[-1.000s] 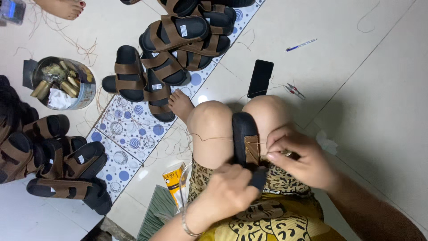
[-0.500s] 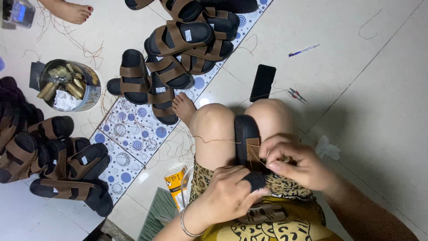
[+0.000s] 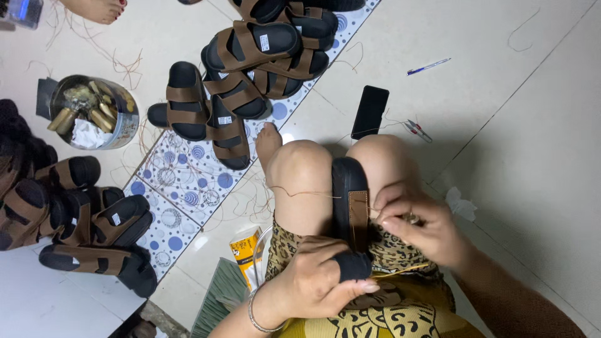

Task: The person sits on the floor and sews a brown sandal using a needle and thread. They repeatedly push the needle through the sole and pull the thread to secure the sandal's components.

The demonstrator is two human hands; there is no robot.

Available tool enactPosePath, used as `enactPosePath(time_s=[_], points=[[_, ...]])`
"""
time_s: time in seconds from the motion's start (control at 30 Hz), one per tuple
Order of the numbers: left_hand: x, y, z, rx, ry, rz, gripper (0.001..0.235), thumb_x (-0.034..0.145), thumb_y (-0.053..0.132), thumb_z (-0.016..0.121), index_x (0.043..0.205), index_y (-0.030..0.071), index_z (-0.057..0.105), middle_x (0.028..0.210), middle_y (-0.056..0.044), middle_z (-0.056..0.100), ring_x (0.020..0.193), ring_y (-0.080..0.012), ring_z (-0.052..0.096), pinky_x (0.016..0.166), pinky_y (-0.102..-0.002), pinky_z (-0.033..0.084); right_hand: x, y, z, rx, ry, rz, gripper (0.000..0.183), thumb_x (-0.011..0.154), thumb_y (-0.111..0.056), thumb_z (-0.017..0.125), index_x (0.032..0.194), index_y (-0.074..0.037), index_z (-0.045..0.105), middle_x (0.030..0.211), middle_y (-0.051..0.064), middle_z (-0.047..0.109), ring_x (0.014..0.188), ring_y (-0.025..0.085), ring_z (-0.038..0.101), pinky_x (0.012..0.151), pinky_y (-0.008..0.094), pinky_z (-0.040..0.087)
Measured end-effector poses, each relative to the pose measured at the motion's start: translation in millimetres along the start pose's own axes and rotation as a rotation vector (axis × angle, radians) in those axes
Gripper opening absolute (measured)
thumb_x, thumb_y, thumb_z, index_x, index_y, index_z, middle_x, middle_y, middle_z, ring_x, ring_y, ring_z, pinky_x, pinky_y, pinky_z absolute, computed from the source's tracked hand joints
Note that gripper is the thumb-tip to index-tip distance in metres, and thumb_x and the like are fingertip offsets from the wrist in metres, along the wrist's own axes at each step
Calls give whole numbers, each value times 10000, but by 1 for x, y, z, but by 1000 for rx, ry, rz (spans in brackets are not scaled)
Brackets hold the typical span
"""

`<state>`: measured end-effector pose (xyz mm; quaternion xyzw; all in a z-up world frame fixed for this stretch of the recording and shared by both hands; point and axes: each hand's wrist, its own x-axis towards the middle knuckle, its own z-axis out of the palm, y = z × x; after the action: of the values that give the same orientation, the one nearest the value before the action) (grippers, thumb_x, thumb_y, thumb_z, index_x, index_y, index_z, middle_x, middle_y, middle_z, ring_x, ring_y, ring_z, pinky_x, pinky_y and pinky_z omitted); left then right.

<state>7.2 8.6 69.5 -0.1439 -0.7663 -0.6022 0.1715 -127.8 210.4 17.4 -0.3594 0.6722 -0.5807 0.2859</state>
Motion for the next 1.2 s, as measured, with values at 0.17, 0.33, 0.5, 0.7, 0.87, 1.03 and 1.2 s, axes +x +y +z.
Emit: enactPosePath(time_s=[0.17,0.33,0.5,0.7,0.87,1.03,1.2], points=[[-1,2,0,-30,47,-57,301,993,171,687,804,41,493,663,-75,483,510,-238,454,506,-371,396,8,9,17,320,-177,147,260,1011,-81,591,1240,-118,708,825,23,661,483,42,473,445,186,448],[-9,-12,2,-98,174,-306,283,991,345,644,871,89,651,703,-9,644,571,-207,647,569,-341,542,19,-9,35,-249,32,-63,174,862,-9,742,1020,-82,757,951,38,809,819,151,787,787,270,613],[-25,-54,4,85,278,-861,296,963,308,649,1071,36,685,767,-30,686,656,-145,628,591,-292,525,-2,44,-31,-613,517,66,130,1028,-72,743,1150,-27,738,1129,119,750,987,206,707,841,324,553],[-45,-50,-23,-295,-235,-880,236,1047,296,580,986,126,732,485,55,520,447,-38,475,521,-216,474,-10,76,-137,-1070,569,103,148,1101,2,720,1246,-24,732,1203,140,729,887,286,601,874,419,490],[-6,-67,-12,-815,134,-552,223,1074,134,559,1209,1,677,559,-3,545,406,-35,433,430,-182,434,-6,26,-16,-331,205,164,350,866,-61,739,1211,-107,704,1069,101,678,832,214,677,693,326,577],[78,-68,-32,205,426,-41,168,1043,144,547,1020,48,683,958,-61,714,900,-249,752,795,-363,642,11,-15,-11,-558,-169,-103,108,864,-76,746,971,-86,762,870,3,779,703,128,713,641,261,610],[87,-108,-46,891,336,-64,258,1097,234,513,1206,102,706,775,-47,698,537,-222,565,520,-350,431,30,-28,5,-225,-65,-36,142,923,-111,655,835,-8,696,879,83,663,845,193,632,712,285,535]])
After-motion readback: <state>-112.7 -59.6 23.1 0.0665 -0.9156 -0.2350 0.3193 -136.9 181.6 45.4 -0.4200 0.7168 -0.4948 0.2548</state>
